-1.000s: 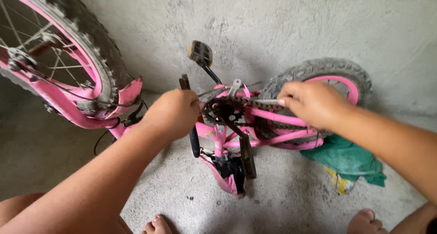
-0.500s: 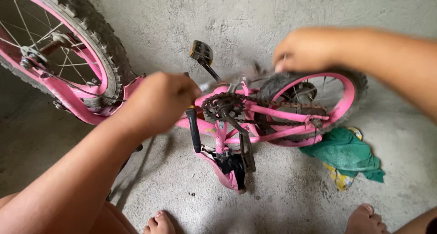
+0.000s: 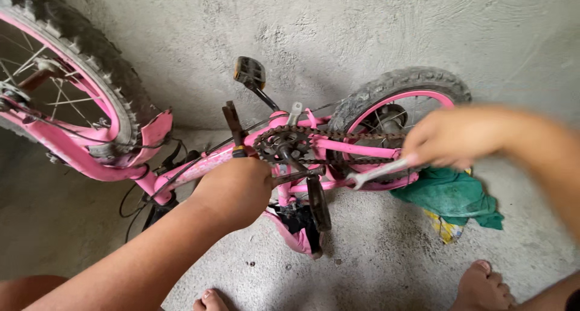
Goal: The person uses a wrench and pliers to adjust and tighten the chain on a pink bicycle. They repeatedly rotate the rear wheel and manipulate the chain and gears to ensure proper alignment and tension.
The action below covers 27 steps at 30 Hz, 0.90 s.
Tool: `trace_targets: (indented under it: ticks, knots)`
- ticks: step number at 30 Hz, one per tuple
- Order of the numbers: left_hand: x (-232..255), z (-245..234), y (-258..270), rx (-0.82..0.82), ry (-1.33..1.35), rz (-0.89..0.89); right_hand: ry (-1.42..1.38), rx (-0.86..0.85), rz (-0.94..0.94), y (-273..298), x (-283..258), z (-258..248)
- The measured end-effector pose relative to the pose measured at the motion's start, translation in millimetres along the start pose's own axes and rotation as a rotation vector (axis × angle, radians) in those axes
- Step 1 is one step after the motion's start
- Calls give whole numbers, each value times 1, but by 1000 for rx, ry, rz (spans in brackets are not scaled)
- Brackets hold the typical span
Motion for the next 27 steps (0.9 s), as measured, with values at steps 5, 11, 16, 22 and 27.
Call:
trace_targets:
  ticks: [5,11,16,22,27]
  knots:
    - [3,7,-9,-2,0,35,-382,129,32,-53,27,46]
    - [8,7,-13,1,-4,52,-636,181,13,-116,46,101]
    - [10,9,-13,-28,-1,39,-187,548,-197,-108,16,110]
    - [8,11,-16,-41,-10,44,-463,104,32,-119,54,91]
    - [13,10,-17,-13,-75,114,-83,371,-60,-116,21,93]
Point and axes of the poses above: each hand's wrist, its own y-axis away from the middle knuckle, its own z-axis out of the palm, x = y × z, the point moved 9 cm from there along -y, towards the middle knuckle, and after that the axes turned 1 degree about -x, right-handed, at the moved point
